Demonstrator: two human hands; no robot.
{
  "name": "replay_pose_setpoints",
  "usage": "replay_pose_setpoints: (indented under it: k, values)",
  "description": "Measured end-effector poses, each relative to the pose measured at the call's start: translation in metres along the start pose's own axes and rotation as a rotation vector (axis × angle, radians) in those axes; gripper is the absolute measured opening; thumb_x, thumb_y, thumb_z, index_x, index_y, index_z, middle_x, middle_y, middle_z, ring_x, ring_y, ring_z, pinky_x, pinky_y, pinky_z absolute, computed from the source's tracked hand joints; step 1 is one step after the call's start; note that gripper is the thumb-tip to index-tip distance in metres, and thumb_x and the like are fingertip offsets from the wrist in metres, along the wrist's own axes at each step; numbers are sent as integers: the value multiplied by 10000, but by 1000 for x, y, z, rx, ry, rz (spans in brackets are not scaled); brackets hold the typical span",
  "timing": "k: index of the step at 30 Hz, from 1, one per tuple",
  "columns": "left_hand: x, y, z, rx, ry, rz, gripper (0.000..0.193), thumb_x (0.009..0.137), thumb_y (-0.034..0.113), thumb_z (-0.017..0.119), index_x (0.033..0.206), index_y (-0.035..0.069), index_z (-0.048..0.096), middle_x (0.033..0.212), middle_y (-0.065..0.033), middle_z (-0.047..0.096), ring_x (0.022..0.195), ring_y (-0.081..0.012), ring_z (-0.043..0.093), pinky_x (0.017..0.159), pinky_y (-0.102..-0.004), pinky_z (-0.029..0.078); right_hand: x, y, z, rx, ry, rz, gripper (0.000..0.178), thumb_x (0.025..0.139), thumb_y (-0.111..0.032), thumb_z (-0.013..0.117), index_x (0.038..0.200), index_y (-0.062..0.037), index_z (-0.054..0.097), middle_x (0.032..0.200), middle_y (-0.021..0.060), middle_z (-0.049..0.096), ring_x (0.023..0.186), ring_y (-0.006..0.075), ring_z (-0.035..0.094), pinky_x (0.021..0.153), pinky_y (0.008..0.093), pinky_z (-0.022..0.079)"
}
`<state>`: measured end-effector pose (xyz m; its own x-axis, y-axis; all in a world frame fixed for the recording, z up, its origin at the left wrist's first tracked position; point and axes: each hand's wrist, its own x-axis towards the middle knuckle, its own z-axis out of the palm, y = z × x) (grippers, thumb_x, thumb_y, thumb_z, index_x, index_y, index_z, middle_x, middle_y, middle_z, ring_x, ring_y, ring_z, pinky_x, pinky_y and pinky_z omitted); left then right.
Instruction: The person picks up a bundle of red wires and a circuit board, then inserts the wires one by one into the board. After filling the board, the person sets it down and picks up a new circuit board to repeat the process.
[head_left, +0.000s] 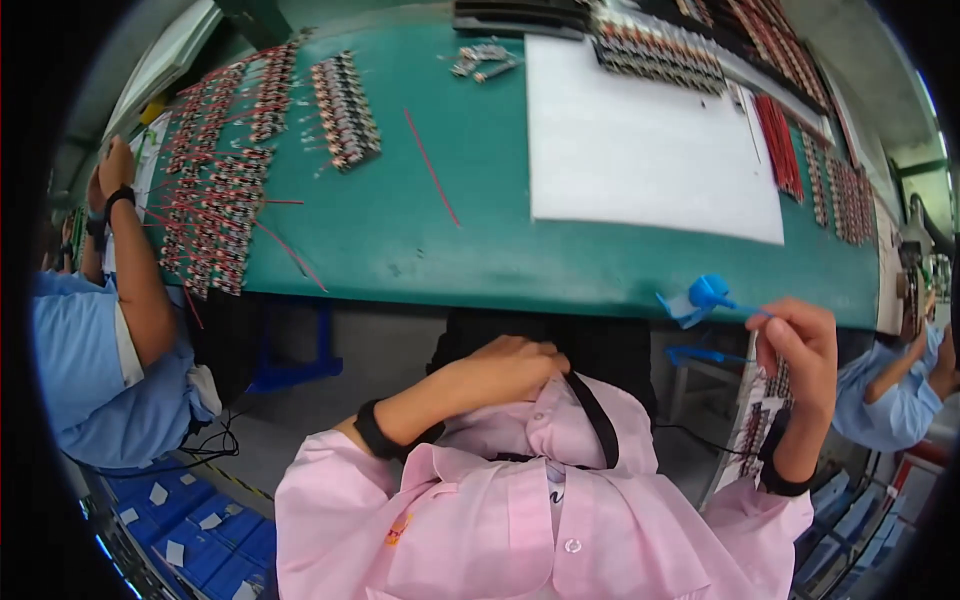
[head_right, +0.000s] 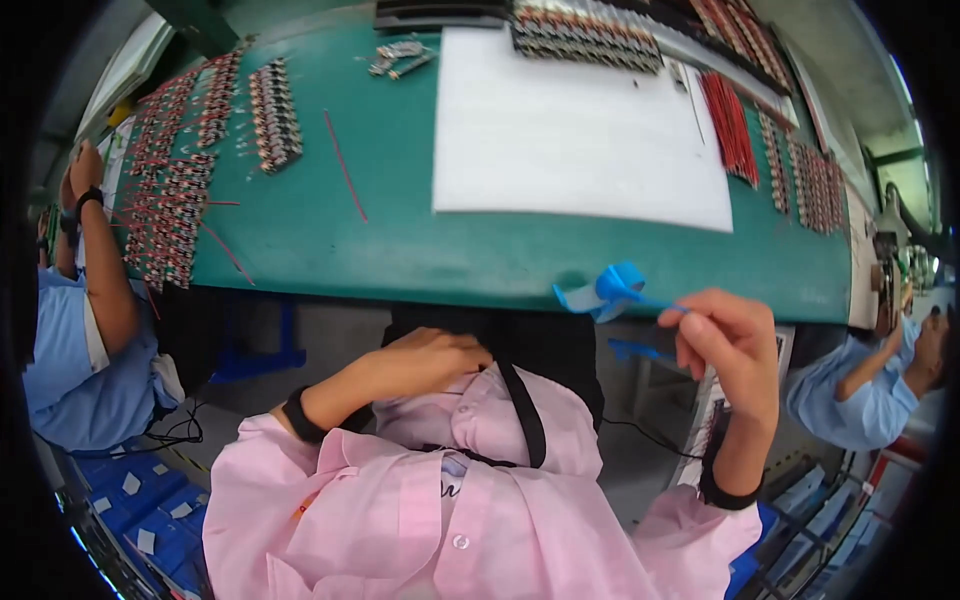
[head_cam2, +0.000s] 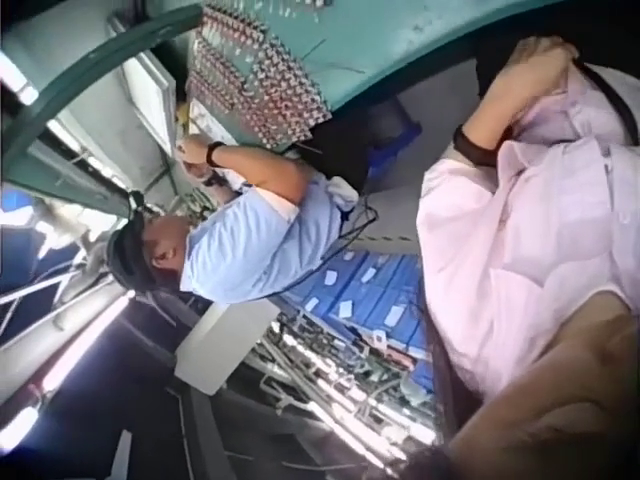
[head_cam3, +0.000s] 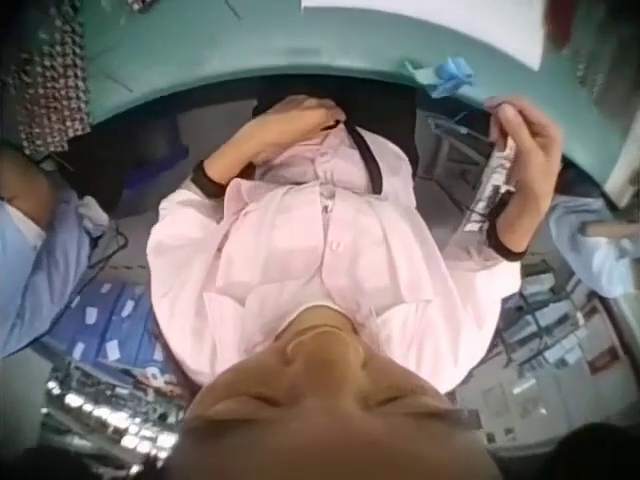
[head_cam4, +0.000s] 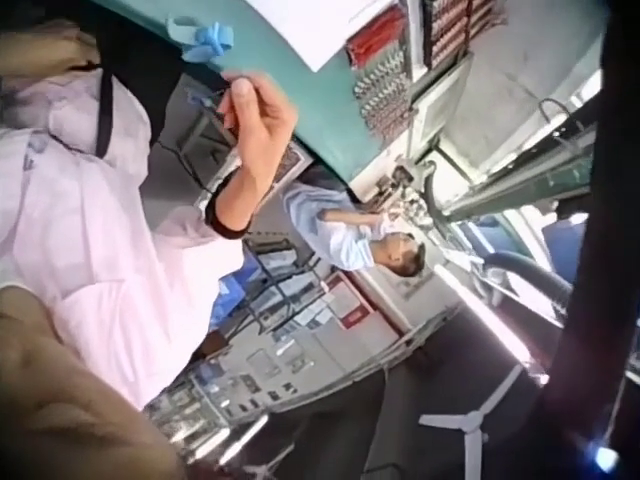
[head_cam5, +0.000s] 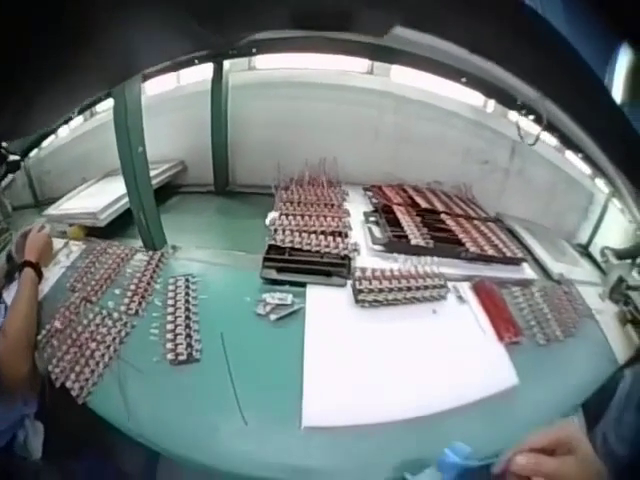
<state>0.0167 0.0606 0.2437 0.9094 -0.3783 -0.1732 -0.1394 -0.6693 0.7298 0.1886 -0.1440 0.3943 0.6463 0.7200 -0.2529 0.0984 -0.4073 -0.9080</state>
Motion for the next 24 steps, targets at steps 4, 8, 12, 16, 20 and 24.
replay_pose_setpoints:
  k: [4, 8, 12, 16, 20, 24]
  values:
    - [43, -31, 99, -38, 337, 185, 248, 622, 22, 535, 866, 59, 547, 842, -84, 531, 742, -261, 536, 693, -368, 409, -6, 22, -1, 44, -11, -45, 227, 777, -177, 499, 758, 43, 552, 488, 47, 474, 371, 77, 408, 333, 177, 283]
    - [59, -37, 122, 159, 219, 206, 220, 605, 15, 542, 821, 58, 544, 850, -78, 539, 808, -262, 517, 717, -352, 389, -16, 38, -5, 67, -41, -95, 227, 782, -181, 491, 769, 37, 553, 492, 51, 479, 376, 71, 410, 341, 167, 293]
    - [26, -32, 63, 107, 462, 26, 223, 497, -24, 527, 702, 64, 525, 703, -77, 526, 752, -268, 505, 680, -342, 377, -26, 51, -10, 118, -36, -108, 222, 788, -175, 481, 785, 35, 553, 509, 58, 490, 380, 66, 410, 353, 161, 307]
    - [-42, 11, 13, 386, 225, -262, 233, 489, 25, 535, 719, 65, 527, 691, -101, 525, 718, -280, 515, 649, -376, 392, -22, 70, -13, 153, -1, -85, 217, 793, -168, 471, 798, 34, 551, 527, 57, 498, 379, 60, 399, 360, 158, 302]
    - [-126, 16, 55, 205, -321, -588, 144, 652, 169, 559, 721, 43, 564, 707, -137, 559, 740, -290, 549, 614, -398, 429, -14, 64, -5, 195, -10, -132, 203, 797, -154, 462, 830, 22, 557, 535, 53, 501, 381, 51, 385, 366, 155, 292]
    - [-116, 19, 26, 331, -509, -734, 202, 657, 211, 580, 785, 55, 574, 738, -135, 569, 709, -293, 563, 616, -374, 440, -2, 49, 13, 215, -61, -133, 194, 797, -126, 447, 875, 9, 561, 537, 49, 501, 386, 41, 368, 371, 153, 279]
